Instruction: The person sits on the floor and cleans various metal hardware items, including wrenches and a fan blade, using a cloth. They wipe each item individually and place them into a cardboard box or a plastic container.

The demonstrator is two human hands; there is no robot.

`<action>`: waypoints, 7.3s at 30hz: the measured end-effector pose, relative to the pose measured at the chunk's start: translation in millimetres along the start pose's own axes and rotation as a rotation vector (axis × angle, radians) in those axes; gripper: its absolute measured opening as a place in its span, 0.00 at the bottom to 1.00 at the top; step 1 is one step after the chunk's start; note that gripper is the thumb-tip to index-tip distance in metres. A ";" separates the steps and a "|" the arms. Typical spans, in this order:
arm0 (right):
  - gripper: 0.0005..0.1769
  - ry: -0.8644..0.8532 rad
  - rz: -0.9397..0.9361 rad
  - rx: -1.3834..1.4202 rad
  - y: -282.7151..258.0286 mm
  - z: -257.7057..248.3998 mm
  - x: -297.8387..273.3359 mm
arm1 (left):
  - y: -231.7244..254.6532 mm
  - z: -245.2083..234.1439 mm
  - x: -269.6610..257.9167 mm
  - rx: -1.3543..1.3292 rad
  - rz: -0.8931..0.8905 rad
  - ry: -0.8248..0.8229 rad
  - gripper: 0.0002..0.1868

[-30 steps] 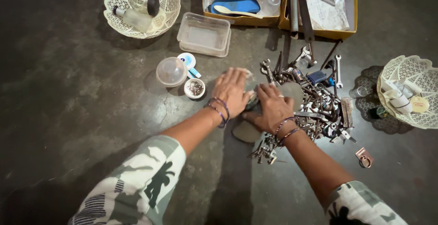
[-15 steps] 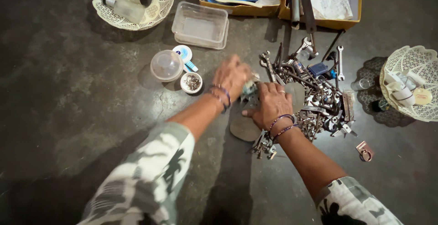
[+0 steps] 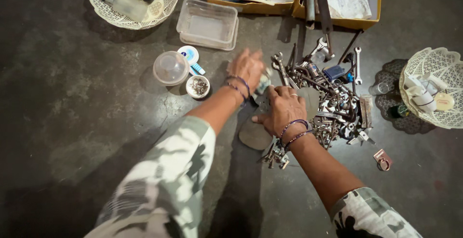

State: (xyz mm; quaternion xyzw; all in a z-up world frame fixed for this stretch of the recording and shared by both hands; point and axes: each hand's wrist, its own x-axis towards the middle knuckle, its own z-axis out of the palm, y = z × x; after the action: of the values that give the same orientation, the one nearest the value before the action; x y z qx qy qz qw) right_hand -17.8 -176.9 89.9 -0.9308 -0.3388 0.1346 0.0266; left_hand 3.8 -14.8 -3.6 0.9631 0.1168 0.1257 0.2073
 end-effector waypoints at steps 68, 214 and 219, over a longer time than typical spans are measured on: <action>0.56 0.061 -0.030 -0.040 -2.1 21.1 1.3 | 10.3 -43.6 -62.0 0.134 0.157 0.077 0.07; 0.22 -0.173 -0.710 -0.299 53.3 -20.7 99.8 | 62.0 -22.7 -59.5 0.291 -0.670 -0.124 0.36; 0.19 -0.179 -0.641 -0.267 53.8 -16.9 99.4 | 77.8 -2.2 -80.0 0.286 -0.514 -0.070 0.32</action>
State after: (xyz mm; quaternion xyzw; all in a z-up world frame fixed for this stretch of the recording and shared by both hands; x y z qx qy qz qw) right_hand 93.3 -154.2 75.5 -0.7571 -0.6291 0.1549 -0.0842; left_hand -58.6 -105.1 16.2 0.9252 0.3661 0.0183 0.0984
